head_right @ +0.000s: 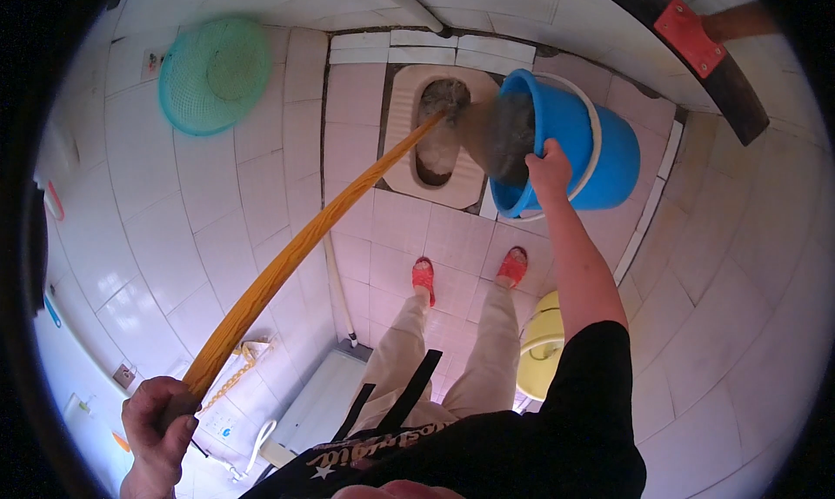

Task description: The person pours water from a blue bucket into a squat toilet while scrubbing it with a long-handled brush, then rinses the area using a handheld shower head.

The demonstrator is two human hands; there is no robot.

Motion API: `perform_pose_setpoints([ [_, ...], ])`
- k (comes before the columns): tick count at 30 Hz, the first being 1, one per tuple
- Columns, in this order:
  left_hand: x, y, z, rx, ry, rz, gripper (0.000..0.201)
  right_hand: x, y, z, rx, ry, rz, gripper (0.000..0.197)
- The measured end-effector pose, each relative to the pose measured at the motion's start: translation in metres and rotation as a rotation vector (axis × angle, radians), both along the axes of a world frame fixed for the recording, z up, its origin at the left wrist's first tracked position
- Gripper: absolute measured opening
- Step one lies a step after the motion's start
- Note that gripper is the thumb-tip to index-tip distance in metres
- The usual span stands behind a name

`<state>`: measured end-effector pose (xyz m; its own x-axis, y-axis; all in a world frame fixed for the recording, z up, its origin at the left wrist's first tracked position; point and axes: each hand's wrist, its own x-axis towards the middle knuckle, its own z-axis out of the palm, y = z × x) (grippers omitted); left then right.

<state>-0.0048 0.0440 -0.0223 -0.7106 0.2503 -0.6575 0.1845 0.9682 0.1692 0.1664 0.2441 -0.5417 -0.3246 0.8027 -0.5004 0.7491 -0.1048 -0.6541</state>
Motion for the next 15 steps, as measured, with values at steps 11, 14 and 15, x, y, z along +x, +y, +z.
perform_pose_setpoints([
  [11, -0.013, -0.024, -0.003, -0.042, -0.009, -0.091, 0.029, -0.02, -0.005, -0.027, 0.073, -0.013, 0.04, 0.021],
  [14, -0.009, -0.03, -0.001, -0.002, 0.003, -0.031, 0.029, -0.029, 0.006, -0.033, 0.149, 0.003, 0.086, 0.022],
  [15, -0.009, -0.03, 0.0, -0.003, 0.004, -0.028, 0.029, -0.033, 0.009, -0.034, 0.107, -0.01, 0.055, 0.024],
])
